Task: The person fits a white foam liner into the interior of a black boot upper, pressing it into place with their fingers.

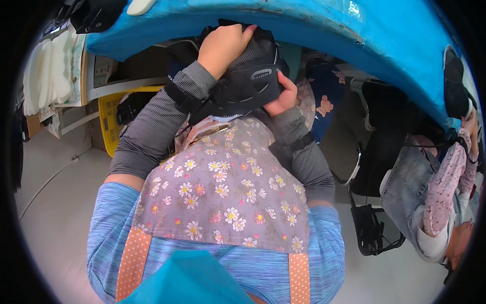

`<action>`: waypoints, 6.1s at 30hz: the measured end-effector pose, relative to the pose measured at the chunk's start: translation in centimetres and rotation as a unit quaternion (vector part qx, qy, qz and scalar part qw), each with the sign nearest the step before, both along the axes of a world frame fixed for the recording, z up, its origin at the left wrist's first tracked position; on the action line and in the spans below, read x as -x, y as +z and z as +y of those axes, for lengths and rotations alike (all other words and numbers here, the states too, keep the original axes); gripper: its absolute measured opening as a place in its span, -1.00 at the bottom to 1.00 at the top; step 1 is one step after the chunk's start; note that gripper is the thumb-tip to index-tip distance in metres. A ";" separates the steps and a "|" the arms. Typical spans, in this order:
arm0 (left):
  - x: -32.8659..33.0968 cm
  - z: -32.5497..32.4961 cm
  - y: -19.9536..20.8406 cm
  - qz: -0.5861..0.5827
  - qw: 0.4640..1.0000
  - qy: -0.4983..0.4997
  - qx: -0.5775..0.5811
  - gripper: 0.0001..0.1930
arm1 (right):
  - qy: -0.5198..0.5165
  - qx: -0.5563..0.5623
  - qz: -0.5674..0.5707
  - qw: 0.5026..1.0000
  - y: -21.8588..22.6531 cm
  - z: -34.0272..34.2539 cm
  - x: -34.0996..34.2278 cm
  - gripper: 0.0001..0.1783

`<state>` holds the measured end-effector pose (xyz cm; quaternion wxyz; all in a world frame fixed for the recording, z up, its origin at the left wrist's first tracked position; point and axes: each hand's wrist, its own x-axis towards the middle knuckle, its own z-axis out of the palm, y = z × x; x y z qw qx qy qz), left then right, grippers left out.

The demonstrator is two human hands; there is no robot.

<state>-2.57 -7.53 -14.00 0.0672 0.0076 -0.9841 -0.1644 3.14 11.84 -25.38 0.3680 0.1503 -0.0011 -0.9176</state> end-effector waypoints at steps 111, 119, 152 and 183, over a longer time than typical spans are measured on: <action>1.5 -0.4 -4.5 0.083 0.995 0.008 -0.055 -0.42 | 0.064 0.062 0.062 0.994 -0.5 0.4 1.7 -0.52; 1.4 -0.4 -5.2 0.028 0.996 0.017 -0.086 -0.44 | 0.069 0.061 0.083 0.992 -1.8 0.0 1.6 -0.48; 0.9 -2.7 0.3 0.001 0.964 -0.004 -0.267 -0.48 | -0.015 -0.105 0.070 0.992 4.4 -1.1 1.7 -0.25; 0.1 4.3 18.8 -0.192 0.885 -0.302 -0.297 -0.56 | -0.219 -0.302 0.540 0.755 21.0 11.7 -5.7 -0.10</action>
